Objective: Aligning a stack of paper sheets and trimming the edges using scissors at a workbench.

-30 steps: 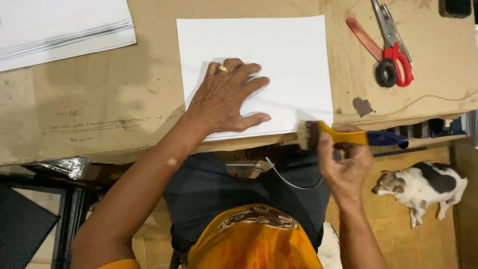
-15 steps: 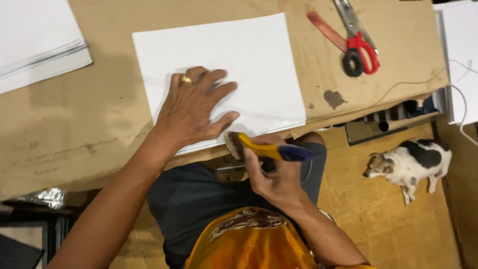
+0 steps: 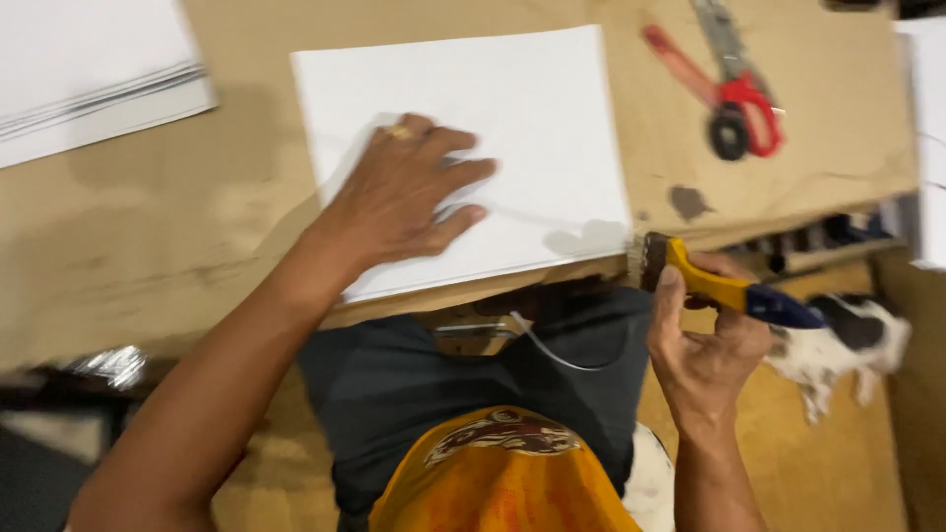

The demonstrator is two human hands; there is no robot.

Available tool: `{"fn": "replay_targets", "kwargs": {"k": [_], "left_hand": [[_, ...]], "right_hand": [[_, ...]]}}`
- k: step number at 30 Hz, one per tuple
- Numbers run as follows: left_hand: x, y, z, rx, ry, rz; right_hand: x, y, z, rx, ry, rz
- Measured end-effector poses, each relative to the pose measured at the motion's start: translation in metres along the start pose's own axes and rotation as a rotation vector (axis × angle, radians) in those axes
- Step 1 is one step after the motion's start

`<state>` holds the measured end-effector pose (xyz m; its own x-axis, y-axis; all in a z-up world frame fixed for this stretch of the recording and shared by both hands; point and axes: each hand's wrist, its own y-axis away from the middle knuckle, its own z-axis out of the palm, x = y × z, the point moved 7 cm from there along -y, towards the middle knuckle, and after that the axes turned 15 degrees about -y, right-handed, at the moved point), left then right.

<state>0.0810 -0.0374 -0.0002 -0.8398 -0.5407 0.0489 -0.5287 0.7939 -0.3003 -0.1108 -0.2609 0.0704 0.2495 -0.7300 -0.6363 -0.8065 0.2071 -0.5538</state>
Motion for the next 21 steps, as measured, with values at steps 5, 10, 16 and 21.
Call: {"fn": "replay_targets", "kwargs": {"k": [5,10,16,21], "left_hand": [[-0.003,-0.002,0.006,0.02,0.071,0.107],[-0.004,-0.006,0.012,-0.033,0.093,0.068],[-0.004,-0.009,0.016,-0.097,0.094,0.054],[-0.008,-0.011,0.01,-0.117,0.136,0.07]], "right_hand": [[-0.026,0.026,0.063,-0.13,-0.11,0.173],[-0.083,0.042,0.132,-0.314,-0.218,-0.119],[-0.118,0.043,0.168,-0.455,-0.223,-0.205],[-0.089,0.04,0.108,-0.354,-0.078,-0.012]]}}
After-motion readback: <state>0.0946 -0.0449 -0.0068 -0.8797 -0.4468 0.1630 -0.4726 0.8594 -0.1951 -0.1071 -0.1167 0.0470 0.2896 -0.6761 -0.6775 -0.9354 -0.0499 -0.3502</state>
